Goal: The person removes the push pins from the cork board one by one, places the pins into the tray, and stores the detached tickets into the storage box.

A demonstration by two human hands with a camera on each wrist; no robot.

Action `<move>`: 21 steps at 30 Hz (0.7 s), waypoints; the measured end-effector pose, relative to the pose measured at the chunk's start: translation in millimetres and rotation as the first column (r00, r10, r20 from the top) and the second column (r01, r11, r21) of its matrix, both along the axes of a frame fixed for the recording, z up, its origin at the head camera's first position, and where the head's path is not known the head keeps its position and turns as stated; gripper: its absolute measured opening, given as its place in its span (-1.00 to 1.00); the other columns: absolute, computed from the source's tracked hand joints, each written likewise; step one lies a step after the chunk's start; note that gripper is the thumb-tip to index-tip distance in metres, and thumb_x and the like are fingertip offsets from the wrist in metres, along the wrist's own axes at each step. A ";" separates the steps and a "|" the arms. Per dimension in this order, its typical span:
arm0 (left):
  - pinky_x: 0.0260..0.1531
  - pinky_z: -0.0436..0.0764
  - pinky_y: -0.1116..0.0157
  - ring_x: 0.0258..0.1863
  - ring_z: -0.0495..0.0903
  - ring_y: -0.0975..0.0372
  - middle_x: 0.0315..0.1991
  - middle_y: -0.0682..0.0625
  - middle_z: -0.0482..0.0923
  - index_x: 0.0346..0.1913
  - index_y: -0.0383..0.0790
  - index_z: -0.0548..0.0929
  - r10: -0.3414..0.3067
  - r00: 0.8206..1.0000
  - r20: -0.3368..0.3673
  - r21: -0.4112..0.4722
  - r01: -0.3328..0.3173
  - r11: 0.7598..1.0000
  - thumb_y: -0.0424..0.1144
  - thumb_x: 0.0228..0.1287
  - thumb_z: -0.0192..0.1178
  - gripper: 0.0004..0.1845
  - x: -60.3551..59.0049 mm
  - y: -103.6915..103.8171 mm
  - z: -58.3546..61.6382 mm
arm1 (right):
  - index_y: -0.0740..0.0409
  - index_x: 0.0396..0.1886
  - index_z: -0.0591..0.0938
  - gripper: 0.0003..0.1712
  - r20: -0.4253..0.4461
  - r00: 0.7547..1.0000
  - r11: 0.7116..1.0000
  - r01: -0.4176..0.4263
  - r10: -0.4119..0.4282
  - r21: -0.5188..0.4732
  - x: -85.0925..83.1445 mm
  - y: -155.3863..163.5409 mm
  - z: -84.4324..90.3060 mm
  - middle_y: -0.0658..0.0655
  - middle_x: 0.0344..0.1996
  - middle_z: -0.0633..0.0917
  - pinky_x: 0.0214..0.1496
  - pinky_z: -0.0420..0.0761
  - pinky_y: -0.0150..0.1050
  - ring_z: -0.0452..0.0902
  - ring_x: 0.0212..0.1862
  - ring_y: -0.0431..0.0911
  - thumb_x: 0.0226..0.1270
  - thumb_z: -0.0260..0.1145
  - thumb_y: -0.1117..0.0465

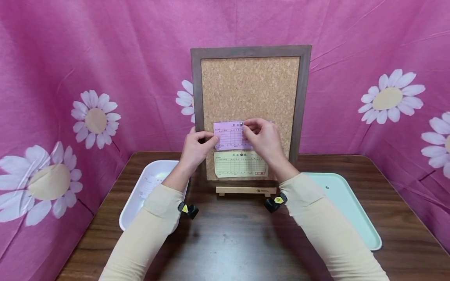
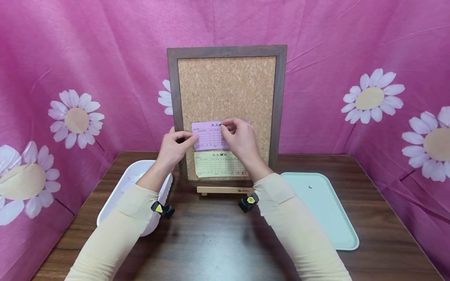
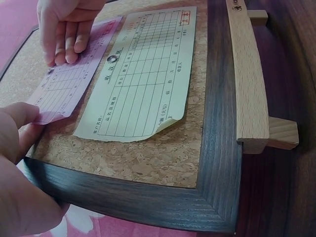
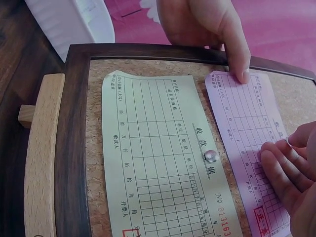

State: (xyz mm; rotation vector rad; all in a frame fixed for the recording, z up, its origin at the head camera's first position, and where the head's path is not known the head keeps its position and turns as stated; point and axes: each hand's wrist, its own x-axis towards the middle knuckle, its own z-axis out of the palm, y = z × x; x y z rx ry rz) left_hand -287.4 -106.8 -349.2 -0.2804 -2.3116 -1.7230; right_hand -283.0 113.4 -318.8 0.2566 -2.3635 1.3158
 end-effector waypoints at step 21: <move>0.72 0.10 0.00 0.76 -0.03 -0.14 0.58 -0.44 0.31 -0.04 -0.42 0.84 0.014 1.000 0.006 -0.018 -0.014 1.000 -0.24 0.35 0.45 -0.72 -0.9 0.1 4.8 | 0.26 -0.07 0.82 -0.80 0.031 0.999 0.999 0.042 -0.042 0.008 -2.9 -5.7 5.7 0.23 -0.27 0.86 -0.29 0.55 -0.43 0.70 -0.33 -0.08 0.47 0.43 0.21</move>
